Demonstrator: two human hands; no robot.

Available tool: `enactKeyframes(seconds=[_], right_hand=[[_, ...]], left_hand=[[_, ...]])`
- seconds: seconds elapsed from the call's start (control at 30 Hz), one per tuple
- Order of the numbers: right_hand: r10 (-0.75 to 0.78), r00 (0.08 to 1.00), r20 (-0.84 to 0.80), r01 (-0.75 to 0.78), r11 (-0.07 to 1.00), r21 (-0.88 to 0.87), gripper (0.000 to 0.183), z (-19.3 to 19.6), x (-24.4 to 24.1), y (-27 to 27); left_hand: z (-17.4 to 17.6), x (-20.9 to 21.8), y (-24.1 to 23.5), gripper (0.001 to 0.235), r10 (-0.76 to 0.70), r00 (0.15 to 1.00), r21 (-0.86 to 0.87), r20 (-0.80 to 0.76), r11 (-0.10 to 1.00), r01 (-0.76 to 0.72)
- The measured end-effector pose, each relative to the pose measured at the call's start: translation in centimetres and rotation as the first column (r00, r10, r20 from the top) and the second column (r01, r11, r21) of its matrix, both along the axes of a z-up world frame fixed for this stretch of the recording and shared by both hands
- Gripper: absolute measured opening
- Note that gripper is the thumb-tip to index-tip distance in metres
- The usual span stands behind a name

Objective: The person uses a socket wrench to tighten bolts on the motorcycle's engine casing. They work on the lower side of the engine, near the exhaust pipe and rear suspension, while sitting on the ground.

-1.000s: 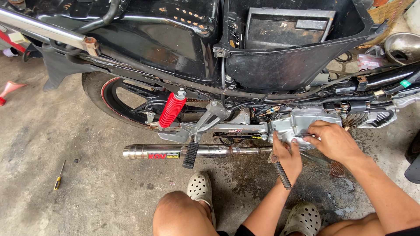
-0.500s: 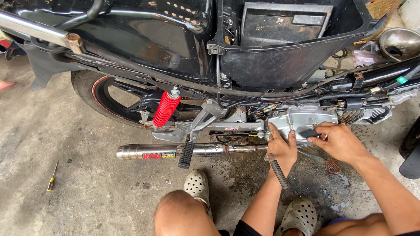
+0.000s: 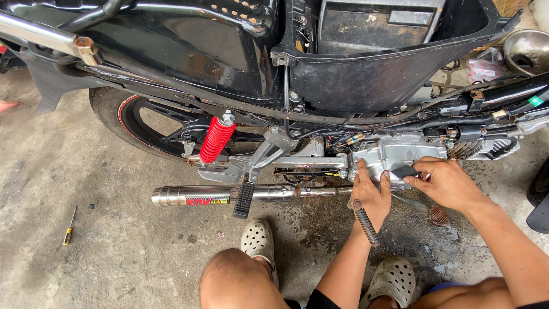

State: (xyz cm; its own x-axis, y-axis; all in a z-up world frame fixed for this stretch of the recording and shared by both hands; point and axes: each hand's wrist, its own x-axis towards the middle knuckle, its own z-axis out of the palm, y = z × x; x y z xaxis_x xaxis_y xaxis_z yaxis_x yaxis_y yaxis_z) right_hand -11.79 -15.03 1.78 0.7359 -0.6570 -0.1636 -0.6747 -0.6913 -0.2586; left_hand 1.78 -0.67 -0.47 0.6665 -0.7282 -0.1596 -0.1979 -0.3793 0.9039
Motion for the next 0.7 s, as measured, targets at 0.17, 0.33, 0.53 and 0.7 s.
enactKeyframes(seconds=[0.17, 0.33, 0.53, 0.7], right_hand=[[-0.026, 1.0, 0.007, 0.026, 0.999, 0.042, 0.036, 0.0, 0.1, 0.0], [-0.038, 0.999, -0.023, 0.039, 0.999, 0.035, 0.036, -0.1, 0.3, 0.0], [-0.046, 0.998, -0.05, 0.049, 0.997, 0.055, 0.032, 0.4, 0.5, 0.2], [-0.054, 0.998, -0.027, 0.055, 0.997, 0.058, 0.034, 0.3, 0.2, 0.2]], left_hand=[[-2.5, -0.9, -0.3, 0.074, -0.021, 0.977, 0.015, 0.21, 1.0, 0.018], [-2.9, -1.8, -0.2, 0.076, 0.03, 0.96, -0.018, 0.28, 0.999, -0.026], [-2.5, -1.3, -0.2, 0.078, 0.013, 0.974, -0.02, 0.226, 1.0, -0.009], [-1.9, -0.9, 0.4, 0.074, -0.097, 0.984, 0.051, 0.15, 0.995, 0.091]])
